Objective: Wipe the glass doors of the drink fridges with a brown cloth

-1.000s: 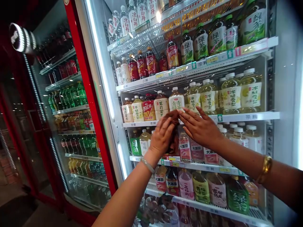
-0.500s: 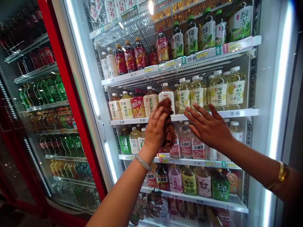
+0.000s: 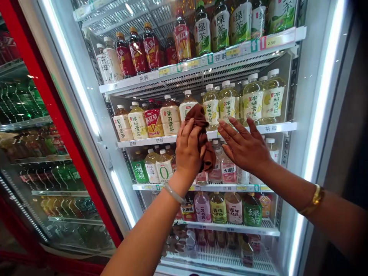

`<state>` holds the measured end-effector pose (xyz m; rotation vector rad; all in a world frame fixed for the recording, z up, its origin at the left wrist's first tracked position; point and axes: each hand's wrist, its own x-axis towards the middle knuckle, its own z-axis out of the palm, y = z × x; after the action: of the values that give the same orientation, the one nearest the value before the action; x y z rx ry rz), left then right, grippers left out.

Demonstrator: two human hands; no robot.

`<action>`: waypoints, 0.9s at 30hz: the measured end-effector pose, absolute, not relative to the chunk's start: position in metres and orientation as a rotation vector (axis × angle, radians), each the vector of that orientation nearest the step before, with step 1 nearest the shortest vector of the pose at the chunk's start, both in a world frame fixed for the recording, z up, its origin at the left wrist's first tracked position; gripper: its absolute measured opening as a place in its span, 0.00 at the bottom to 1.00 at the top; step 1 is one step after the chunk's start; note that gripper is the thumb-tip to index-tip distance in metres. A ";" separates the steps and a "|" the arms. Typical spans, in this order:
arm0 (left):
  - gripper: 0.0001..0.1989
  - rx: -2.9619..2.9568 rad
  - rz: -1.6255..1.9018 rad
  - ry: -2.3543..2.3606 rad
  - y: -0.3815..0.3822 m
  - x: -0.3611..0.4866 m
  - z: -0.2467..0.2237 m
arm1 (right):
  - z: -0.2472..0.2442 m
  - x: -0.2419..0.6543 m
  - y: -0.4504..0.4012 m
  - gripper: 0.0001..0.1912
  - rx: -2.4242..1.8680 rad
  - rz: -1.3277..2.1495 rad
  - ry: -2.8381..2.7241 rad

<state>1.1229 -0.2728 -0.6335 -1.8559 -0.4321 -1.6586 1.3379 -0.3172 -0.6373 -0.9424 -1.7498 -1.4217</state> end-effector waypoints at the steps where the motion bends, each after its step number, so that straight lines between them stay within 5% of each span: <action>1: 0.21 -1.844 -1.691 -0.453 -0.274 1.130 -0.635 | -0.637 1.338 -0.317 0.41 -0.932 -1.422 -1.749; 7: 0.15 -2.031 -1.728 -0.372 -0.278 1.167 -0.660 | -0.632 1.362 -0.327 0.25 -0.982 -1.375 -1.888; 27: 0.18 -1.898 -1.764 -0.356 -0.296 1.251 -0.667 | -0.630 1.434 -0.350 0.27 -0.870 -1.383 -1.848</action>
<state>1.2513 -0.2960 -0.6669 -1.8982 -0.3561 -1.7643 1.4337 -0.3502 -0.6299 -0.8698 -1.8477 -1.3832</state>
